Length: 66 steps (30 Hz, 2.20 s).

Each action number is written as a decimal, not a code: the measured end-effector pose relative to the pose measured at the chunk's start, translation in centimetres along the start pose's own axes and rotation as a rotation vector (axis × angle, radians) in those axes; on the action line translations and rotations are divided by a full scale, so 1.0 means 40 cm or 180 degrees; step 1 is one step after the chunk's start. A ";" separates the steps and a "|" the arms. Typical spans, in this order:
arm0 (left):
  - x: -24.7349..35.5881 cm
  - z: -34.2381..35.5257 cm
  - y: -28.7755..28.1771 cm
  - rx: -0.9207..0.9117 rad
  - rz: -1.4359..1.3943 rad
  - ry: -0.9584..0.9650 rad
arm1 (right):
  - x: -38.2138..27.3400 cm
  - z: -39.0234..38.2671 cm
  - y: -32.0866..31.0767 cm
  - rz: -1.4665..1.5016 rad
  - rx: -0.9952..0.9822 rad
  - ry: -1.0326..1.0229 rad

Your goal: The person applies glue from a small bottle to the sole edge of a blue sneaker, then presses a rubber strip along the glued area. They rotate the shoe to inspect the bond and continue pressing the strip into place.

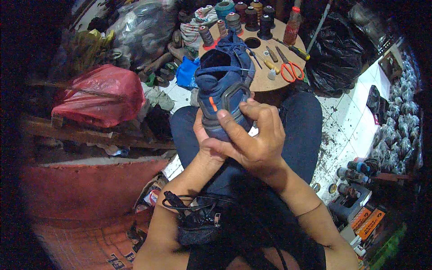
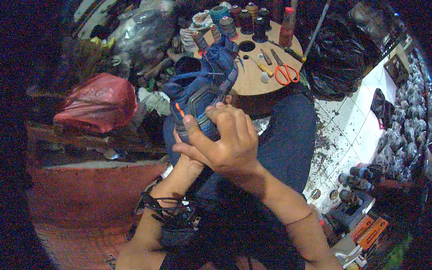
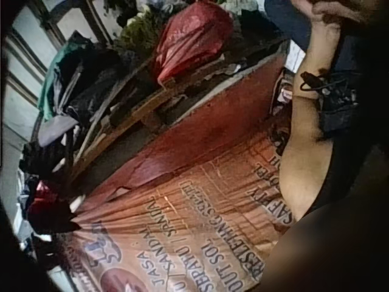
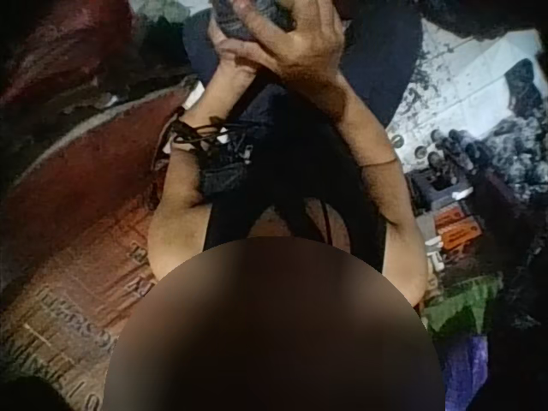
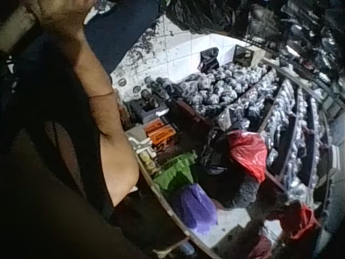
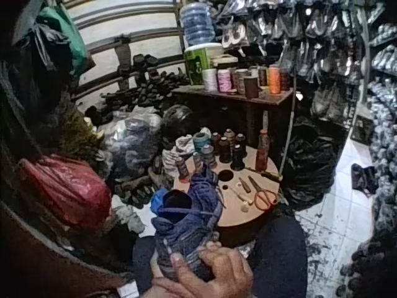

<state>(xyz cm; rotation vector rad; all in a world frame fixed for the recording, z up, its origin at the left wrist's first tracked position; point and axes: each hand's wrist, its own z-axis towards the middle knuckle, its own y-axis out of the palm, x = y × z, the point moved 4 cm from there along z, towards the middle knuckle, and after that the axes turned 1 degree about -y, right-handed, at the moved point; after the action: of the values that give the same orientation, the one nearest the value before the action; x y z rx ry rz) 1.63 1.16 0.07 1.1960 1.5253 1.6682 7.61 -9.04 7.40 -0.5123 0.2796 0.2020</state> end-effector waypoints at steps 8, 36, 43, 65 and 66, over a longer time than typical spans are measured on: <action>-0.023 0.006 -0.007 0.0009 -0.0117 -0.0126 | -0.053 -0.009 0.016 -0.0273 0.0118 -0.0162; -0.002 -0.074 -0.021 0.0164 -0.0416 -0.0521 | -0.148 -0.033 0.023 -0.0776 -0.0012 -0.0358; -0.022 -0.060 -0.039 0.0103 -0.0415 -0.0474 | -0.128 -0.032 0.025 -0.0759 -0.0113 -0.0321; 0.021 -0.017 -0.089 -0.0531 -0.0583 -0.0242 | 0.001 -0.036 0.033 0.0511 0.0200 -0.0271; 0.023 -0.021 -0.075 -0.0612 -0.0724 -0.0283 | 0.013 -0.038 0.033 0.0610 0.0262 -0.0215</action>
<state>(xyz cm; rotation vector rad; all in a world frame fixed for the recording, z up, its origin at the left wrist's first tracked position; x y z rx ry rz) 0.02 2.12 -2.60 0.9452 1.3575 1.5502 7.43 -8.62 5.38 -0.3963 0.2698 0.3917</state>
